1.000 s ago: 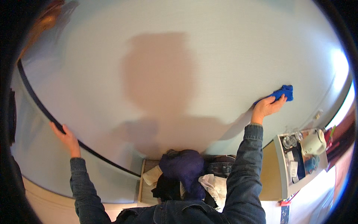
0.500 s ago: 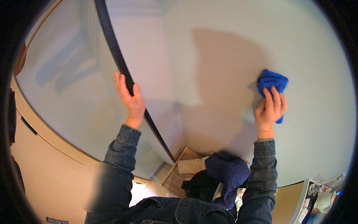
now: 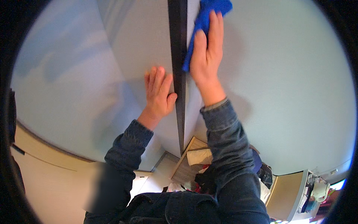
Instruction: The person wipes a white wall, a wooden door, a wall switch panel, and a door frame using a blue cloth. The person also wipes a small table surface and a wall above it. The person moves a tray with a kettle and cups to reach the wall.
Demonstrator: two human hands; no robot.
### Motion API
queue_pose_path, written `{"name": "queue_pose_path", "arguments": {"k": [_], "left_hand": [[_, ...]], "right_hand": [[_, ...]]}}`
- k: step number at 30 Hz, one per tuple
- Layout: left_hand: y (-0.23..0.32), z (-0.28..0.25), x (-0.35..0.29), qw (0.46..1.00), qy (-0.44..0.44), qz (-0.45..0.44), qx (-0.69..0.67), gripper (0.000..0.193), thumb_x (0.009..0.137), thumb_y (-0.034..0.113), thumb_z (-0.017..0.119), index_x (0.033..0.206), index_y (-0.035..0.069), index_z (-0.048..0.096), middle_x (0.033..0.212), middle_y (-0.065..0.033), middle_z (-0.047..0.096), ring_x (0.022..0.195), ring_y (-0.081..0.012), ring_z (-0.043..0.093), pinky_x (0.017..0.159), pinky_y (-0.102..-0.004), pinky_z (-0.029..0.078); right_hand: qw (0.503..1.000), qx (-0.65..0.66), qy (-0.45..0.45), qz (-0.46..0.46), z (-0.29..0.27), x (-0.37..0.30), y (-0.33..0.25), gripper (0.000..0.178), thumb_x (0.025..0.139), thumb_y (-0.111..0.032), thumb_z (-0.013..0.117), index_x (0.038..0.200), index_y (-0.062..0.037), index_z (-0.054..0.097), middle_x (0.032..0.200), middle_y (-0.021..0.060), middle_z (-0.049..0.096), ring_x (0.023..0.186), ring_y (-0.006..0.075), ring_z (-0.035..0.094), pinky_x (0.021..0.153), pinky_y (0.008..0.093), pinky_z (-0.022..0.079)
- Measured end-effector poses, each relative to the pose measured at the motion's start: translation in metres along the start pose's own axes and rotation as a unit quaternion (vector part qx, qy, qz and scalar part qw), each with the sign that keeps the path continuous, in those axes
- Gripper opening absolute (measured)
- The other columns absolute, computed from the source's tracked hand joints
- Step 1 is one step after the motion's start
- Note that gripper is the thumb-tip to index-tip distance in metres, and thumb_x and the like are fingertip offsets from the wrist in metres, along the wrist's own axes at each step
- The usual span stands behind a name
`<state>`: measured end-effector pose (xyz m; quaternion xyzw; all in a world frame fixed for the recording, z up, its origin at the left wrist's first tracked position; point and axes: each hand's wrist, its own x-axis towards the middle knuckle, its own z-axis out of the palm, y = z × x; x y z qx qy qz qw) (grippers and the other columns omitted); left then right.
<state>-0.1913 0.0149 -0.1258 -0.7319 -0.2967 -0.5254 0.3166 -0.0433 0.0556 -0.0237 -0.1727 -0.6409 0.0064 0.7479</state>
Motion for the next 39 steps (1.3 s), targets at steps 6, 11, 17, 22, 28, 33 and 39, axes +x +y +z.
{"name": "queue_pose_path", "arguments": {"k": [6, 11, 17, 22, 28, 33, 39], "left_hand": [[-0.010, 0.014, -0.020, 0.999, 0.033, 0.033, -0.011, 0.051, 0.098, 0.039, 0.029, 0.141, 0.012, 0.036, 0.152, -0.0147, 0.019, 0.142, -0.0326, 0.010, 0.112, -0.0497, 0.001], [-0.010, 0.011, -0.018, 0.998, 0.043, 0.043, -0.013, 0.051, 0.098, 0.039, 0.031, 0.142, 0.013, 0.035, 0.152, -0.0135, 0.020, 0.142, -0.0315, 0.011, 0.111, -0.0500, 0.005], [-0.003, 0.002, -0.022, 1.000, 0.003, -0.001, -0.030, 0.049, 0.093, 0.032, 0.044, 0.139, 0.014, 0.040, 0.151, -0.0119, 0.023, 0.141, -0.0307, 0.016, 0.110, -0.0515, 0.011], [0.016, -0.017, -0.025, 0.994, -0.074, -0.072, -0.045, 0.048, 0.088, 0.025, 0.053, 0.134, 0.012, 0.045, 0.148, -0.0134, 0.028, 0.139, -0.0323, 0.021, 0.111, -0.0520, 0.012], [0.042, -0.068, -0.031, 0.960, -0.208, -0.161, -0.091, 0.052, 0.089, 0.021, 0.054, 0.137, 0.010, 0.037, 0.148, -0.0155, 0.026, 0.137, -0.0339, 0.024, 0.107, -0.0539, 0.024], [0.055, -0.107, -0.055, 0.914, -0.274, -0.274, -0.116, 0.051, 0.090, 0.020, 0.054, 0.136, 0.010, 0.037, 0.139, -0.0179, 0.037, 0.128, -0.0338, 0.036, 0.105, -0.0535, 0.026], [0.063, -0.168, -0.101, 0.851, -0.354, -0.376, -0.094, 0.046, 0.088, 0.018, 0.055, 0.132, 0.010, 0.043, 0.100, -0.0154, 0.064, 0.090, -0.0341, 0.059, 0.087, -0.0446, 0.042]], "right_hand": [[0.971, -0.073, 0.003, 0.226, -0.018, -0.188, 0.045, 0.047, 0.097, -0.014, 0.036, 0.141, 0.0021, 0.029, 0.148, 0.0162, 0.028, 0.138, 0.0280, 0.023, 0.112, 0.0363, 0.017], [0.709, 0.084, 0.149, 0.685, -0.030, -0.312, 0.021, 0.052, 0.095, -0.019, 0.039, 0.141, 0.0017, 0.028, 0.144, 0.0152, 0.034, 0.129, 0.0258, 0.035, 0.106, 0.0329, 0.027], [0.837, 0.170, 0.080, 0.513, -0.025, -0.187, -0.009, 0.048, 0.093, -0.012, 0.045, 0.139, -0.0021, 0.035, 0.122, 0.0070, 0.052, 0.104, 0.0147, 0.053, 0.089, 0.0270, 0.044], [0.997, -0.068, 0.012, 0.027, -0.001, -0.013, -0.071, 0.045, 0.086, 0.004, 0.051, 0.130, 0.0017, 0.046, 0.133, 0.0157, 0.049, 0.122, 0.0230, 0.046, 0.102, 0.0343, 0.035], [0.811, -0.396, -0.165, -0.398, 0.027, 0.101, -0.121, 0.038, 0.073, 0.002, 0.057, 0.110, -0.0051, 0.064, 0.127, 0.0083, 0.055, 0.120, 0.0305, 0.047, 0.100, 0.0443, 0.036], [0.791, -0.306, -0.301, -0.437, 0.057, 0.037, -0.083, 0.029, 0.079, -0.006, 0.055, 0.107, -0.0019, 0.064, 0.123, 0.0111, 0.056, 0.121, 0.0344, 0.045, 0.099, 0.0494, 0.036], [0.842, -0.178, -0.463, -0.212, 0.095, -0.161, -0.016, 0.027, 0.084, -0.009, 0.053, 0.106, 0.0051, 0.062, 0.125, 0.0168, 0.053, 0.121, 0.0382, 0.040, 0.100, 0.0512, 0.032]]}}
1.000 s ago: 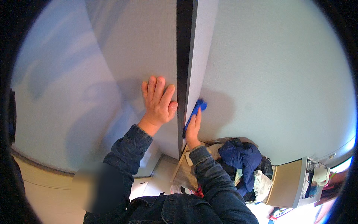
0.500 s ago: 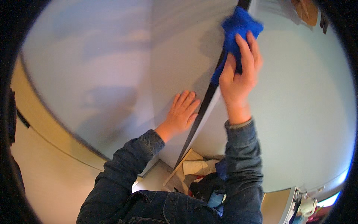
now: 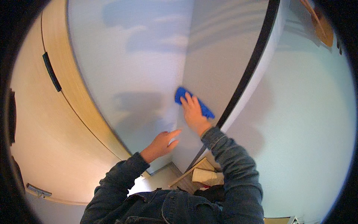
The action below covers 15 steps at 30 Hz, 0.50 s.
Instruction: The person wipes a white wall, a wooden door, a wall switch panel, and a door frame using a blue cloth. The person also wipes a small table surface and a wall above it. The person moves a tray with a kettle and cups to reach the wall.
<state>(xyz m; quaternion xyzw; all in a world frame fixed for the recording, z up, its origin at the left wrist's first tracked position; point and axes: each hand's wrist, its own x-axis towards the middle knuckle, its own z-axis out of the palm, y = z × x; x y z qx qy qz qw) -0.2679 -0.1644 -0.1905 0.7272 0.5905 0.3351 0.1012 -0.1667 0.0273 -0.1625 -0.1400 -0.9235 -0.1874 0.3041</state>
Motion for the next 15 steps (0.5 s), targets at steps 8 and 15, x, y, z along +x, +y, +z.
{"name": "queue_pose_path", "arguments": {"k": [8, 15], "left_hand": [[-0.014, -0.017, -0.084, 0.992, 0.078, -0.099, 0.018, 0.042, 0.086, 0.019, 0.059, 0.126, 0.011, 0.049, 0.088, -0.0171, 0.065, 0.077, -0.0358, 0.059, 0.070, -0.0439, 0.047], [0.000, -0.043, -0.104, 0.981, 0.107, -0.160, 0.001, 0.039, 0.086, 0.018, 0.060, 0.123, 0.009, 0.052, 0.094, -0.0156, 0.067, 0.085, -0.0335, 0.063, 0.073, -0.0408, 0.050]], "right_hand": [[0.876, -0.033, -0.448, -0.172, 0.123, -0.174, -0.049, 0.028, 0.080, -0.011, 0.049, 0.095, 0.0022, 0.068, 0.103, 0.0148, 0.063, 0.116, 0.0369, 0.044, 0.105, 0.0600, 0.021], [0.962, -0.204, -0.146, -0.107, 0.049, -0.065, -0.014, 0.017, 0.077, -0.011, 0.051, 0.086, -0.0066, 0.065, 0.097, 0.0093, 0.061, 0.108, 0.0323, 0.050, 0.099, 0.0517, 0.032]]}}
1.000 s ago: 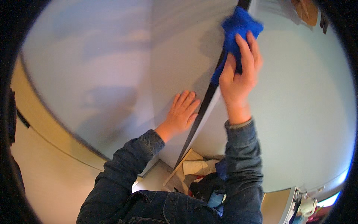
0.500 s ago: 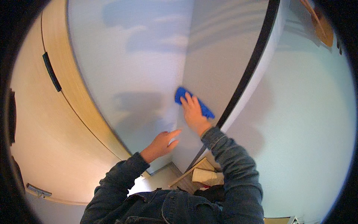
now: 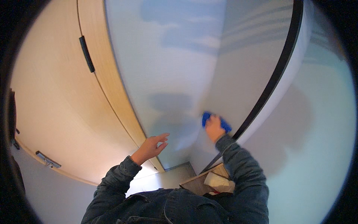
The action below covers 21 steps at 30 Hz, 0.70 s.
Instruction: The person wipes a white wall, a wooden door, a wall switch panel, and a door frame using a blue cloth. The person also wipes a small table surface and a wall above it. The person moves a tray with a kettle and cups to reach the wall.
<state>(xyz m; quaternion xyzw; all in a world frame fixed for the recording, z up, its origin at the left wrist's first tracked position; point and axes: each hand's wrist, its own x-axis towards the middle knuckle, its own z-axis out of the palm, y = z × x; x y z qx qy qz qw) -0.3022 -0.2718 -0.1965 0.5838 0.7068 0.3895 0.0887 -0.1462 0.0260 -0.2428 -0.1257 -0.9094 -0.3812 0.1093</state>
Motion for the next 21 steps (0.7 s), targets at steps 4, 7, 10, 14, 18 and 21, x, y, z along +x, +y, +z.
{"name": "queue_pose_path", "arguments": {"k": [4, 7, 10, 14, 18, 21], "left_hand": [[0.026, -0.012, 0.005, 0.999, 0.034, 0.015, 0.012, 0.039, 0.085, 0.016, 0.061, 0.122, 0.008, 0.052, 0.096, -0.0157, 0.067, 0.086, -0.0320, 0.064, 0.073, -0.0396, 0.051], [0.043, -0.018, 0.000, 0.999, 0.051, 0.008, 0.003, 0.040, 0.084, 0.013, 0.063, 0.121, 0.008, 0.052, 0.096, -0.0158, 0.066, 0.087, -0.0313, 0.065, 0.074, -0.0383, 0.051], [0.050, -0.023, -0.009, 0.998, 0.061, 0.007, -0.005, 0.040, 0.083, 0.011, 0.064, 0.121, 0.008, 0.052, 0.097, -0.0154, 0.066, 0.086, -0.0303, 0.065, 0.074, -0.0374, 0.051], [0.042, -0.026, -0.021, 0.999, 0.042, -0.004, -0.014, 0.038, 0.083, 0.011, 0.063, 0.120, 0.007, 0.053, 0.096, -0.0144, 0.066, 0.087, -0.0288, 0.065, 0.073, -0.0368, 0.051], [0.025, -0.040, -0.025, 0.994, 0.106, -0.001, -0.013, 0.029, 0.083, 0.009, 0.063, 0.111, 0.005, 0.059, 0.095, -0.0134, 0.067, 0.086, -0.0279, 0.064, 0.073, -0.0349, 0.051], [0.017, -0.065, -0.017, 0.973, 0.218, 0.077, 0.015, 0.025, 0.081, 0.006, 0.064, 0.105, 0.004, 0.062, 0.095, -0.0122, 0.067, 0.085, -0.0273, 0.064, 0.074, -0.0339, 0.050]], "right_hand": [[0.975, 0.022, 0.209, 0.074, -0.103, 0.065, 0.109, 0.020, 0.075, -0.009, 0.053, 0.090, -0.0076, 0.065, 0.102, 0.0077, 0.061, 0.103, 0.0276, 0.053, 0.089, 0.0429, 0.041], [0.933, 0.030, 0.344, 0.100, -0.147, 0.080, 0.147, 0.022, 0.073, -0.008, 0.054, 0.092, -0.0095, 0.066, 0.100, 0.0067, 0.062, 0.101, 0.0276, 0.053, 0.086, 0.0409, 0.041], [0.954, 0.046, 0.282, 0.095, -0.135, 0.081, 0.134, 0.023, 0.071, -0.008, 0.055, 0.091, -0.0096, 0.067, 0.097, 0.0056, 0.063, 0.100, 0.0278, 0.053, 0.087, 0.0406, 0.041], [0.987, 0.060, 0.142, 0.037, -0.068, 0.057, 0.070, 0.019, 0.072, -0.009, 0.055, 0.087, -0.0105, 0.067, 0.093, 0.0035, 0.064, 0.100, 0.0276, 0.052, 0.089, 0.0401, 0.040], [0.951, 0.282, 0.120, 0.026, -0.043, 0.030, 0.032, 0.022, 0.068, -0.001, 0.057, 0.085, -0.0096, 0.068, 0.096, 0.0038, 0.066, 0.100, 0.0264, 0.054, 0.089, 0.0394, 0.041], [0.860, 0.418, 0.272, 0.107, -0.070, 0.038, 0.033, 0.031, 0.064, 0.009, 0.058, 0.088, -0.0073, 0.067, 0.098, 0.0051, 0.067, 0.096, 0.0270, 0.057, 0.087, 0.0394, 0.044]]}}
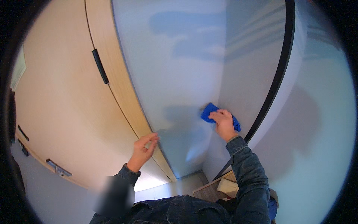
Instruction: The person wipes a white wall, a wooden door, a wall switch panel, and a door frame using a blue cloth. The person also wipes a small table surface and a wall above it. The person moves a tray with a kettle and cups to reach the wall.
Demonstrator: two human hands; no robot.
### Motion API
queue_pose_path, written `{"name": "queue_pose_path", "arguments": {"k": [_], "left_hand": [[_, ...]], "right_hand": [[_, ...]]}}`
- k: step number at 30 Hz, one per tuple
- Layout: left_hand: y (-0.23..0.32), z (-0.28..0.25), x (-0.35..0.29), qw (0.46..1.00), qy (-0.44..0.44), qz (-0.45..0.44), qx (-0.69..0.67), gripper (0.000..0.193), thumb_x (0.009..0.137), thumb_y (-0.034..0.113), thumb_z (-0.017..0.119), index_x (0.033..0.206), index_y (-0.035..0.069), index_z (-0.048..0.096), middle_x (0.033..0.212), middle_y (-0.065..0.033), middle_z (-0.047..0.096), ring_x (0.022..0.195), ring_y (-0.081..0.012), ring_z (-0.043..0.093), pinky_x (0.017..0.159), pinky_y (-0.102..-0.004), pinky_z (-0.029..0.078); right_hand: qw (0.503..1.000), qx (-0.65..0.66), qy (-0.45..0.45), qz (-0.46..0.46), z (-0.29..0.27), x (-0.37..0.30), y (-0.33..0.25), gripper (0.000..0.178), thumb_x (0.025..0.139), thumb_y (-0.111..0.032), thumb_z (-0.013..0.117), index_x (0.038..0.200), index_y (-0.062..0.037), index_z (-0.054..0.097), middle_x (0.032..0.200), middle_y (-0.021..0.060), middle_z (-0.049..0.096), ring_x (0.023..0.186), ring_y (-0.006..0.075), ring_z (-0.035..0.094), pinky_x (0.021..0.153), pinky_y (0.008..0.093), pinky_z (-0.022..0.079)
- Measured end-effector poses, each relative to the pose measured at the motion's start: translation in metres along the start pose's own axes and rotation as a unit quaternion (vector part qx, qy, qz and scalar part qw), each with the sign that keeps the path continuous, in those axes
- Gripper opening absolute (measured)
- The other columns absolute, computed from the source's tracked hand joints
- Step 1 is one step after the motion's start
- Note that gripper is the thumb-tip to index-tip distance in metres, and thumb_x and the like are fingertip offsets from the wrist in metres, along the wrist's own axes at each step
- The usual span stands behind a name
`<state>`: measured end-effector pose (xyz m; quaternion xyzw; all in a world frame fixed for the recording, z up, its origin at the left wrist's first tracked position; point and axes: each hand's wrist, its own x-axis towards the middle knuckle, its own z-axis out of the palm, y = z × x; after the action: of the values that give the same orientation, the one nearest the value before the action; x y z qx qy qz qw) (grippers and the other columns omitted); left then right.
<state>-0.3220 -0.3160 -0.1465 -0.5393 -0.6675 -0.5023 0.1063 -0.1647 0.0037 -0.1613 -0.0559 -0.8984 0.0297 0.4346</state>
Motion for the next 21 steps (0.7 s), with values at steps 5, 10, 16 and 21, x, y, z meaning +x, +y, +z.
{"name": "queue_pose_path", "arguments": {"k": [5, 10, 16, 21], "left_hand": [[-0.004, -0.039, 0.050, 0.968, 0.111, 0.201, 0.100, 0.027, 0.073, -0.001, 0.066, 0.100, 0.004, 0.065, 0.098, -0.0116, 0.066, 0.094, -0.0296, 0.062, 0.080, -0.0378, 0.048], [-0.009, -0.058, 0.098, 0.917, 0.147, 0.287, 0.235, 0.026, 0.074, 0.007, 0.065, 0.101, 0.008, 0.066, 0.119, -0.0120, 0.059, 0.115, -0.0329, 0.051, 0.098, -0.0463, 0.033], [-0.021, -0.045, 0.109, 0.884, 0.117, 0.269, 0.363, 0.032, 0.079, 0.019, 0.063, 0.109, 0.009, 0.063, 0.131, -0.0111, 0.052, 0.128, -0.0379, 0.038, 0.107, -0.0516, 0.015], [-0.027, -0.044, 0.108, 0.882, 0.116, 0.275, 0.366, 0.034, 0.080, 0.024, 0.063, 0.112, 0.013, 0.062, 0.129, -0.0078, 0.055, 0.128, -0.0379, 0.038, 0.107, -0.0513, 0.011]], "right_hand": [[0.957, 0.043, 0.285, 0.024, -0.031, 0.114, -0.017, 0.034, 0.073, 0.008, 0.059, 0.100, -0.0092, 0.067, 0.111, 0.0114, 0.064, 0.104, 0.0297, 0.057, 0.094, 0.0384, 0.042], [0.940, 0.001, 0.335, 0.056, -0.023, 0.188, -0.014, 0.039, 0.089, -0.014, 0.052, 0.128, -0.0076, 0.052, 0.139, 0.0203, 0.040, 0.127, 0.0350, 0.038, 0.106, 0.0420, 0.030], [0.923, 0.018, 0.321, 0.210, 0.101, 0.072, -0.023, 0.054, 0.092, -0.012, 0.045, 0.143, -0.0039, 0.026, 0.149, 0.0246, 0.014, 0.137, 0.0395, 0.020, 0.112, 0.0454, 0.020], [0.808, 0.124, 0.282, 0.503, 0.191, -0.049, -0.047, 0.060, 0.081, -0.003, 0.054, 0.136, 0.0014, 0.032, 0.141, 0.0257, 0.031, 0.132, 0.0393, 0.029, 0.111, 0.0427, 0.021]]}}
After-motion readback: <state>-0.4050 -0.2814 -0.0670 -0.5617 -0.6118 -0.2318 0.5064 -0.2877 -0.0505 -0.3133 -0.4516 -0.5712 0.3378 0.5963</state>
